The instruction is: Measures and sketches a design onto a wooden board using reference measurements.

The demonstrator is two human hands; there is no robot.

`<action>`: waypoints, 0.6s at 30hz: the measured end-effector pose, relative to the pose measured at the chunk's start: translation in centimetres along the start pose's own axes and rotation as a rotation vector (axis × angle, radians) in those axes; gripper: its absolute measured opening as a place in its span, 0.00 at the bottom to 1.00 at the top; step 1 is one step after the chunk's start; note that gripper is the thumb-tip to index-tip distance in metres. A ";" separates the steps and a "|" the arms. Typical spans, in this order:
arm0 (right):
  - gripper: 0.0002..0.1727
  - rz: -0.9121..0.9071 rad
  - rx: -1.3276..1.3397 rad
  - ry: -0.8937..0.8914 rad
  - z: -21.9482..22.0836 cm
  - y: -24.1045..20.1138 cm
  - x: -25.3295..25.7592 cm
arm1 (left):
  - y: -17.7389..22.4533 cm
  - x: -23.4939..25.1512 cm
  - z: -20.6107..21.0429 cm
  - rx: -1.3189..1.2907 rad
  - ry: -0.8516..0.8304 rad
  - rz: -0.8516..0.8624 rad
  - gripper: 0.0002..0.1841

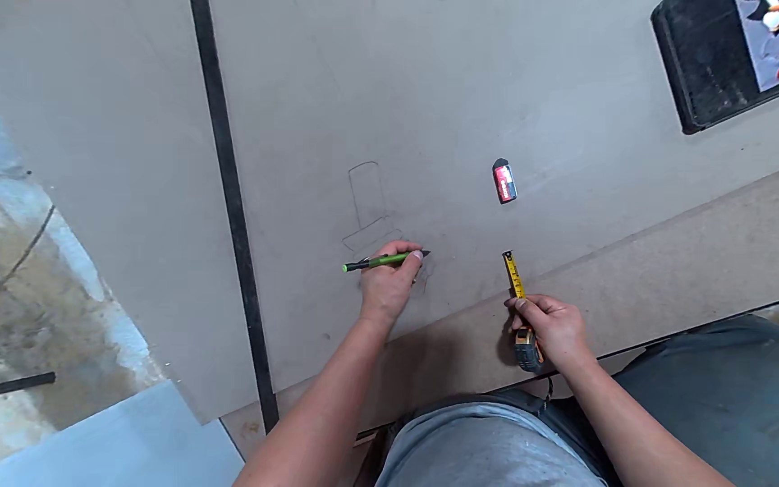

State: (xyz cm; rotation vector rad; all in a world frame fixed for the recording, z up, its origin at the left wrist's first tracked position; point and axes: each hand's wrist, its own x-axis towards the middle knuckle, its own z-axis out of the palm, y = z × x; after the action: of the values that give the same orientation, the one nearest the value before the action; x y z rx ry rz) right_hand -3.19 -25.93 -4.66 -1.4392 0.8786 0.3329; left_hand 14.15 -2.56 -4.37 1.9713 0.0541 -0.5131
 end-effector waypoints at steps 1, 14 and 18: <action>0.14 -0.001 -0.008 0.005 0.0 0.0 0.0 | 0.2 0.3 0.3 0.002 0.015 0.004 0.07; 0.14 -0.019 0.000 0.010 0.1 0.0 0.0 | 0.1 -1.9 2.8 0.072 -0.123 0.010 0.05; 0.14 -0.026 -0.002 0.007 0.1 0.0 0.0 | -0.1 -1.6 2.9 -0.023 -0.045 0.018 0.06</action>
State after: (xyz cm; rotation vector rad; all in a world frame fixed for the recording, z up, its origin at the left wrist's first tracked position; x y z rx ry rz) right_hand -3.15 -25.88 -4.65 -1.4535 0.8645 0.3092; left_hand 11.70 -4.77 -4.86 1.9349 0.0137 -0.5428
